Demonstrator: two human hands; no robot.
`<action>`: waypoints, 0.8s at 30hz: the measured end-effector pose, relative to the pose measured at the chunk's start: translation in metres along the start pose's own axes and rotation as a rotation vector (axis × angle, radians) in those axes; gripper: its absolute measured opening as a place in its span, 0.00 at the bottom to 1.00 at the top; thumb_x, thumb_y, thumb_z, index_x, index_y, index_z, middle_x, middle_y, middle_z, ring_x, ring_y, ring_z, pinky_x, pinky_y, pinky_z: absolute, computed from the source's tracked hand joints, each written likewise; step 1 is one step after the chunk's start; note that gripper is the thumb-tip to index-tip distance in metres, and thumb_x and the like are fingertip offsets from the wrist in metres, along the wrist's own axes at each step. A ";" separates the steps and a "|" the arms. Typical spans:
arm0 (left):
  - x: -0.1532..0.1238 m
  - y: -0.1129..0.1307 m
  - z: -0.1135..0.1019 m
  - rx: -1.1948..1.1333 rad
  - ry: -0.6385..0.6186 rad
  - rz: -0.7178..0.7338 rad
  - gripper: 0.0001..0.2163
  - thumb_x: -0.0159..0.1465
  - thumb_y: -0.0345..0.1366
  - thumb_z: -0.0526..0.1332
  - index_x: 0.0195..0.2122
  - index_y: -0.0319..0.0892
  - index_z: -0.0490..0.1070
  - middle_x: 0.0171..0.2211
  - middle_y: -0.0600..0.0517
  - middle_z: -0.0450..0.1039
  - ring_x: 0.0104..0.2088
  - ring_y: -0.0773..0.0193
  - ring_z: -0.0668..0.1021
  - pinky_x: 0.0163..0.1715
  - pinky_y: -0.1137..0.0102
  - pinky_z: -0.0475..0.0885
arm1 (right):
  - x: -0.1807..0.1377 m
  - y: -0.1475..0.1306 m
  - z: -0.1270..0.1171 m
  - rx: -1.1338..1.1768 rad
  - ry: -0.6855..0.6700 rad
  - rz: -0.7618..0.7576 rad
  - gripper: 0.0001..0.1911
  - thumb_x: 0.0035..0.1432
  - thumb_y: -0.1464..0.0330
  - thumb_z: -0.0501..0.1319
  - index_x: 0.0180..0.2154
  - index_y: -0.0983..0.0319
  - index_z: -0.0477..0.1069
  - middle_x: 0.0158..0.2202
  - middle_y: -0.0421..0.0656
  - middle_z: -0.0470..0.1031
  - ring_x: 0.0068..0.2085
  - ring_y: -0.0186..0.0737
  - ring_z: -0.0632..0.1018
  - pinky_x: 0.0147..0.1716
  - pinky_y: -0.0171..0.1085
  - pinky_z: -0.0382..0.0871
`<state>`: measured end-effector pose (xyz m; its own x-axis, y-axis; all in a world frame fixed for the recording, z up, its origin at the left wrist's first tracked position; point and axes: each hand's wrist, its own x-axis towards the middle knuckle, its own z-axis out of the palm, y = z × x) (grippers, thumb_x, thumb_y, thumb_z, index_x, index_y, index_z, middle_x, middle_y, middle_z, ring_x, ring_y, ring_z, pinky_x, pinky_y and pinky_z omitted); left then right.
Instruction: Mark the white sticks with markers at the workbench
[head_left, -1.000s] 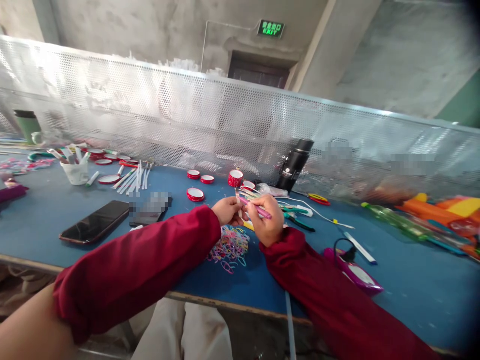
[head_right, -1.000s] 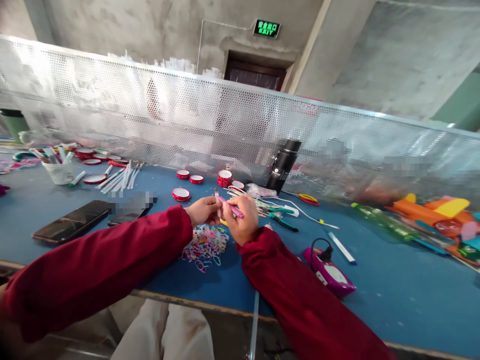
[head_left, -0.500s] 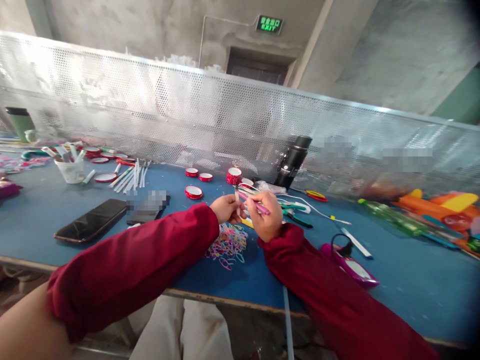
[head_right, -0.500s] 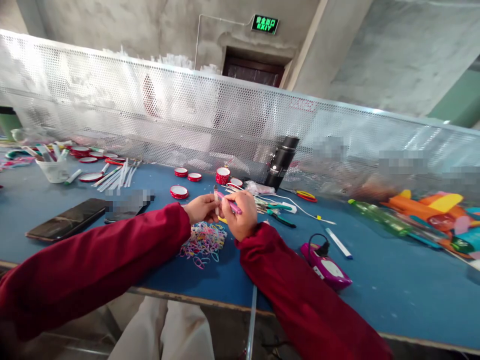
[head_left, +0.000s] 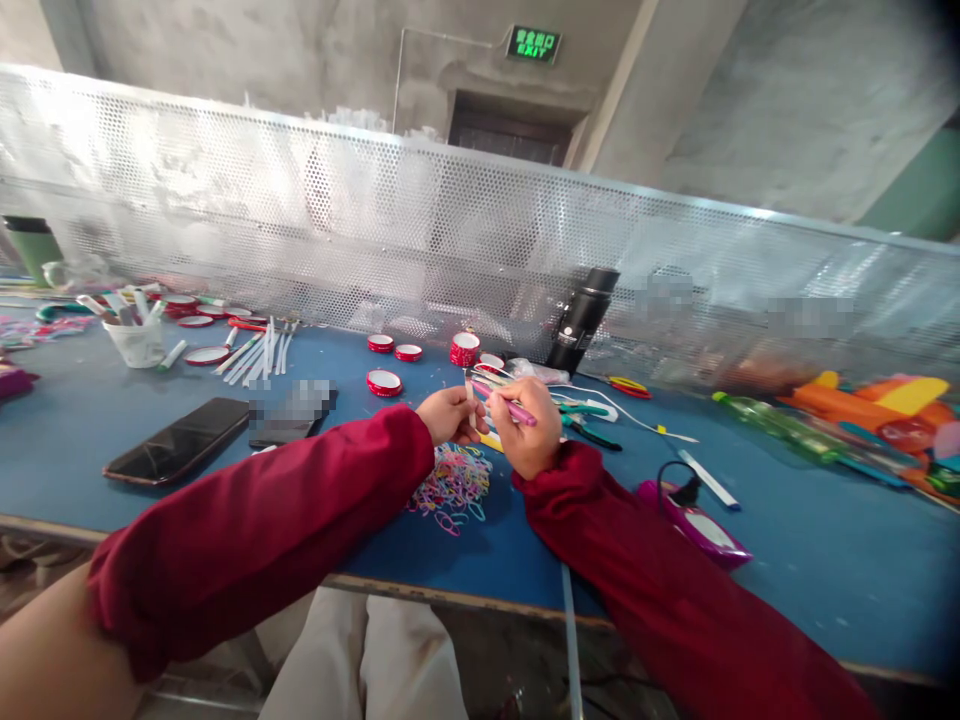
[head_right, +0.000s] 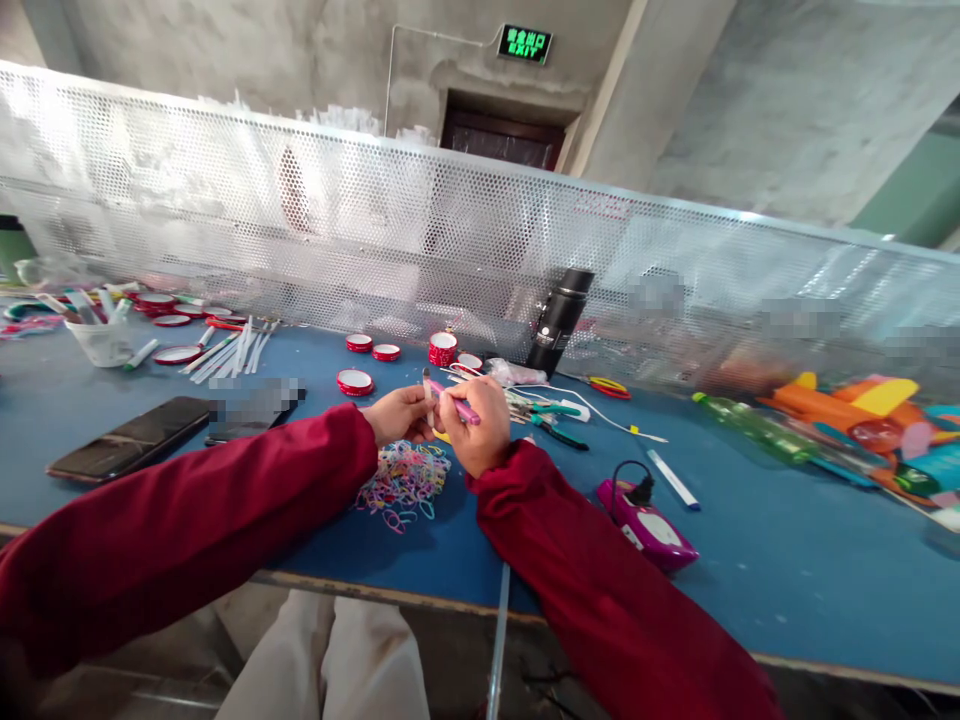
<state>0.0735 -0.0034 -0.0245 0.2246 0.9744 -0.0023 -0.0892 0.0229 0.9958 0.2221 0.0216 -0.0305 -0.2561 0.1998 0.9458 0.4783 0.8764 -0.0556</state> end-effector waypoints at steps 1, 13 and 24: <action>0.000 0.000 0.000 -0.002 0.001 0.000 0.06 0.67 0.31 0.51 0.33 0.38 0.63 0.21 0.55 0.71 0.15 0.74 0.72 0.18 0.80 0.65 | 0.000 -0.001 0.000 -0.003 -0.003 0.001 0.02 0.58 0.69 0.59 0.32 0.58 0.66 0.29 0.41 0.72 0.34 0.42 0.73 0.37 0.44 0.69; 0.001 -0.002 0.000 0.021 0.019 0.013 0.07 0.68 0.30 0.49 0.32 0.38 0.62 0.21 0.55 0.70 0.15 0.75 0.72 0.17 0.80 0.65 | 0.002 -0.002 0.001 0.018 -0.005 -0.040 0.03 0.57 0.71 0.59 0.31 0.58 0.66 0.28 0.40 0.72 0.33 0.40 0.73 0.37 0.43 0.67; 0.000 0.001 -0.003 0.028 0.036 0.049 0.07 0.67 0.31 0.50 0.31 0.38 0.62 0.22 0.55 0.70 0.17 0.74 0.72 0.20 0.78 0.67 | 0.002 0.015 0.002 -0.144 -0.015 0.015 0.08 0.57 0.69 0.58 0.26 0.57 0.63 0.24 0.40 0.69 0.29 0.41 0.70 0.32 0.42 0.63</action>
<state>0.0708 -0.0027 -0.0243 0.1860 0.9816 0.0435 -0.0715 -0.0306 0.9970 0.2272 0.0354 -0.0304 -0.2599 0.2202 0.9402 0.5978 0.8013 -0.0224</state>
